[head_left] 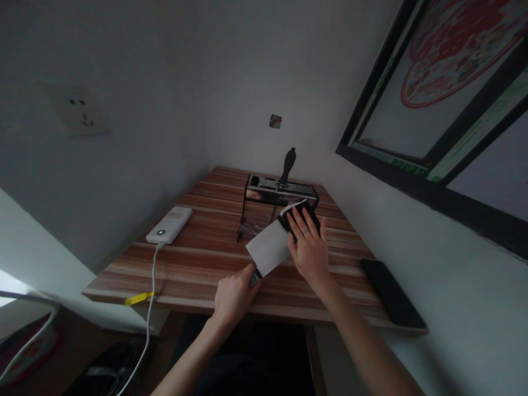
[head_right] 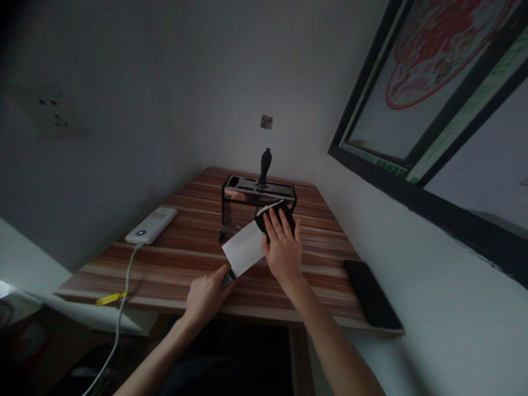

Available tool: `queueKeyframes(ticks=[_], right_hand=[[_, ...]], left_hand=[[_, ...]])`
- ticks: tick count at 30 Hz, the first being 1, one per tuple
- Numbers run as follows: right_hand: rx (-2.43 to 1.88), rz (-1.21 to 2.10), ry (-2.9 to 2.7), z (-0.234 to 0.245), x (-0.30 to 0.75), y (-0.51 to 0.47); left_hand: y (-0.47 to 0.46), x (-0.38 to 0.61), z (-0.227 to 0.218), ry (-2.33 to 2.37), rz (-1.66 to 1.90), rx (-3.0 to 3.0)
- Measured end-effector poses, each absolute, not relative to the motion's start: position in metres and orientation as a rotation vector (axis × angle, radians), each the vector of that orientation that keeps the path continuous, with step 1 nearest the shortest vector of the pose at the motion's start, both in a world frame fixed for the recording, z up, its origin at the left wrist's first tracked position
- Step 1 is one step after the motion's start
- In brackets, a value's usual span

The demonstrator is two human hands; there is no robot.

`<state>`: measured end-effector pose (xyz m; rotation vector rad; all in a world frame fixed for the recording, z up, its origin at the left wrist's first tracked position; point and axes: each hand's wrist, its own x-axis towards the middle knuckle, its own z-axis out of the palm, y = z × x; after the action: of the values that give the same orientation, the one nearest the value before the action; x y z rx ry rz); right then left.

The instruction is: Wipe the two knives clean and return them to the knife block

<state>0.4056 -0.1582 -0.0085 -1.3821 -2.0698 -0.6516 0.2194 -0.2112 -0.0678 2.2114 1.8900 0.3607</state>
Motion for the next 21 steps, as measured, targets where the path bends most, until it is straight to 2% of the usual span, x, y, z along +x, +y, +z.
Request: queueKeyframes(ticks=[12, 21], right_hand=[[-1.403, -0.688, -1.996, -0.009, 0.408, -0.157], [-1.313, -0.541, -2.192, -0.034, 0.371, -0.184]], left_hand=[[-0.212, 0.222, -0.068, 1.916, 0.350, 2.208], [-0.211, 0.222, -0.065, 1.937, 0.331, 2.174]])
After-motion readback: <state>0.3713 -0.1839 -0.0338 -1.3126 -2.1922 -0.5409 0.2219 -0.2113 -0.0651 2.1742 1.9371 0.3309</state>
